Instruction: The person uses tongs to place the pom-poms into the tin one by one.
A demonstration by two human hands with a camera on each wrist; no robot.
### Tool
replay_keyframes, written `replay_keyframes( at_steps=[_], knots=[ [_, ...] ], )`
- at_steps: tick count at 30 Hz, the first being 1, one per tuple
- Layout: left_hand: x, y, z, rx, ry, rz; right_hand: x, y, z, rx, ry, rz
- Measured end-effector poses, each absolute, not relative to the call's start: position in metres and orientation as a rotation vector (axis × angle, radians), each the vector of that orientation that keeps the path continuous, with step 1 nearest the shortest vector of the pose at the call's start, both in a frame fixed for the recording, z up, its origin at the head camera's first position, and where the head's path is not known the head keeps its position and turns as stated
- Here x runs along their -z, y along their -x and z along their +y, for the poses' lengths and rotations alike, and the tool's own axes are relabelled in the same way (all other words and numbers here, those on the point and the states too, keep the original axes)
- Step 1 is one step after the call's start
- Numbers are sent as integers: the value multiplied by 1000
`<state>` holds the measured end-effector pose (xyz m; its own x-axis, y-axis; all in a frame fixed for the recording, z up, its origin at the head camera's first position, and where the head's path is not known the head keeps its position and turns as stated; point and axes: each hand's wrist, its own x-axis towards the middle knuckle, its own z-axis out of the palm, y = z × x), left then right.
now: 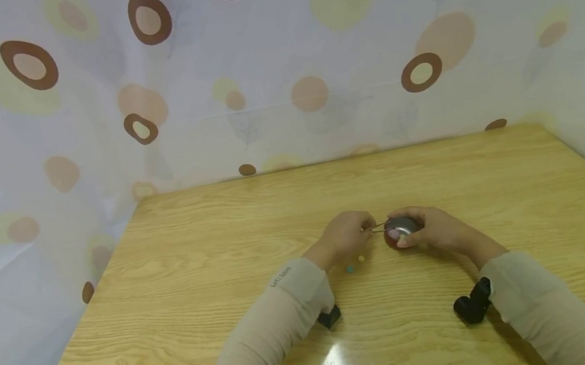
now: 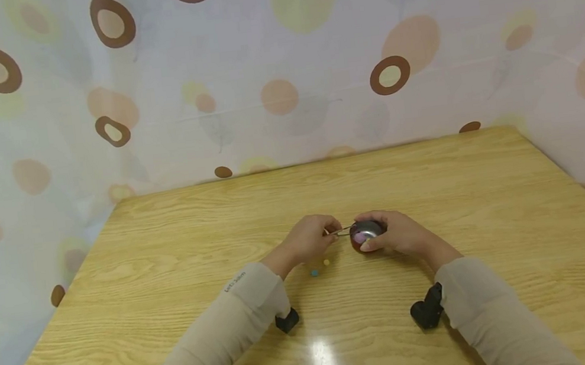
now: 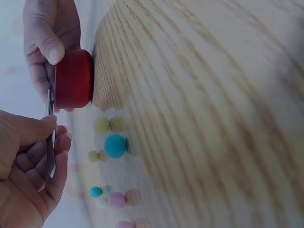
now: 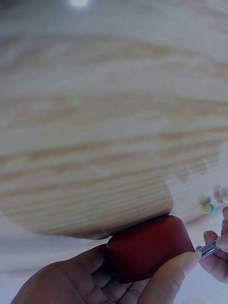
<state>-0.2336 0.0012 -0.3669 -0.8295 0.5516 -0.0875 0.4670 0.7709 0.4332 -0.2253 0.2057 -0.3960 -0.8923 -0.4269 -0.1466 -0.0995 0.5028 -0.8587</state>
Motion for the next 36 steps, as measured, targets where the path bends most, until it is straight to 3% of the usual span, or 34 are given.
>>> replay_keyframes(
  at_steps=[36],
  knots=[
    [367,236,-43,-769,-646,2734,394,228,206,1340,443,2409]
  ],
)
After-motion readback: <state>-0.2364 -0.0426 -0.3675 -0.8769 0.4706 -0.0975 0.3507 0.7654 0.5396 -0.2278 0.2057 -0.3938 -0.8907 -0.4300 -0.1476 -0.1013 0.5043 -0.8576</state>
